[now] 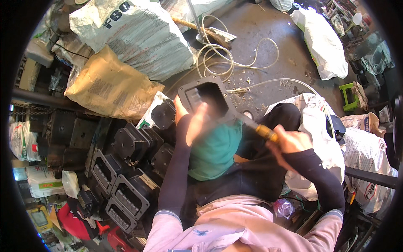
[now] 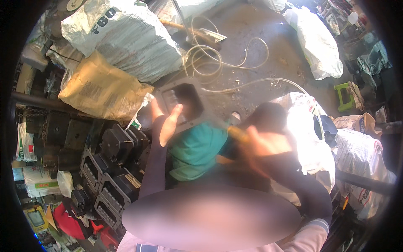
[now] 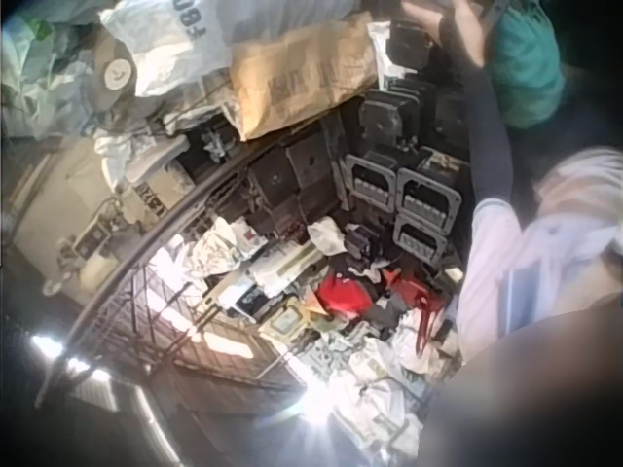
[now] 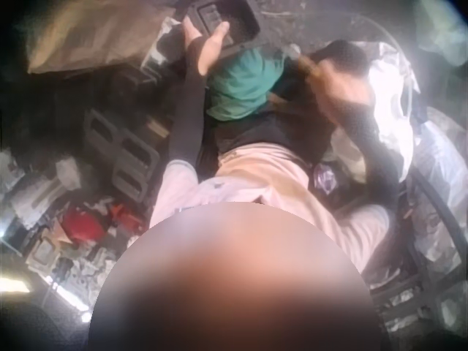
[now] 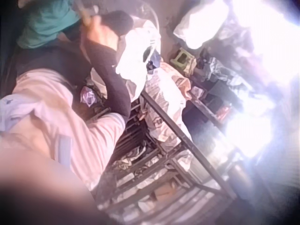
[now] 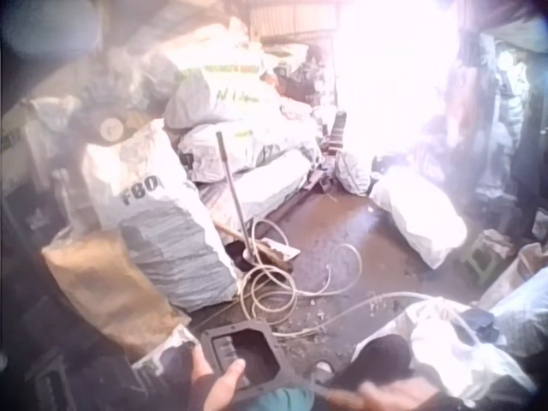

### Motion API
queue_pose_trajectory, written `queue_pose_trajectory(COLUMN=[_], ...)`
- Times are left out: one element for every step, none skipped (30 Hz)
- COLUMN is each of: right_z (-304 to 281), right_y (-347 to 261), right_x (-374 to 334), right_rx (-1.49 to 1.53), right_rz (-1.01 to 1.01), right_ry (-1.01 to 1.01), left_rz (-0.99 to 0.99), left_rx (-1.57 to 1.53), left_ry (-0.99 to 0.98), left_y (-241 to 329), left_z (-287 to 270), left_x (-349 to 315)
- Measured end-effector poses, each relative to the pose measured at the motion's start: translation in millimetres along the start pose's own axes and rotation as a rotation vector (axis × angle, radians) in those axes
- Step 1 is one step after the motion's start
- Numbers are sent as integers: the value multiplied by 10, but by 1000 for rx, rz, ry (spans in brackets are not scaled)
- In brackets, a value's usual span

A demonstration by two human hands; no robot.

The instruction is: The person cleans black plastic parts by spraying them with a nozzle and wiping them with a green cloth. The person handles the parts one at a time, turning them over to wipe different sides, and places cleaned parts aside.

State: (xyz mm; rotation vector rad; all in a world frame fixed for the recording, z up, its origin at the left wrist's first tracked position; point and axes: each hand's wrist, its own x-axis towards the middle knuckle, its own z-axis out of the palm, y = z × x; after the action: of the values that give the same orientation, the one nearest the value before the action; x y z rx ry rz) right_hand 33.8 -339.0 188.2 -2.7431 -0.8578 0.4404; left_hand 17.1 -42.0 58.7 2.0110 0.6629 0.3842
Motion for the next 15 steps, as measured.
queue_pose_trajectory(right_z=[7,9,15,14,22,25,34,44,51,62,67,76,80,82,83], right_y=[-16,-32,-50,-57,-84,-95,-124,-140,-156,-170,-174,-179,-181,-180,-177], right_x=[13,29,50,78,83,103,91,93,79,64,53,33,12,-9,-32], right_rx=[8,18,20,7,-4,-59,8,63,109,102,102,87,85,106,196], right_rz=[-49,-84,-49,-25,-2,17,-45,-87,-143,-109,-66,-6,-33,-117,-180], right_ry=[-70,-201,-59,172,141,180,-18,-256,-284,-122,-25,78,44,-86,-89], left_rz=[15,29,0,-26,-52,-69,-83,-104,-124,-138,-154,-167,-171,-132,-47], left_rx=[-15,-17,12,52,91,77,62,93,125,198,274,258,242,163,137], left_ry=[-21,-35,-35,-26,-13,-38,-60,-82,-104,-119,-136,-152,-163,-199,-209], left_y=[16,36,64,90,119,142,163,171,166,147,112,53,-12,-93,-188], left_z=[-2,-11,-14,-29,-47,-67,-98,-120,-141,-162,-172,-181,-182,-204,-229], left_x=[-7,-14,-12,-10,-5,4,32,56,80,136,184,215,274,325,379])
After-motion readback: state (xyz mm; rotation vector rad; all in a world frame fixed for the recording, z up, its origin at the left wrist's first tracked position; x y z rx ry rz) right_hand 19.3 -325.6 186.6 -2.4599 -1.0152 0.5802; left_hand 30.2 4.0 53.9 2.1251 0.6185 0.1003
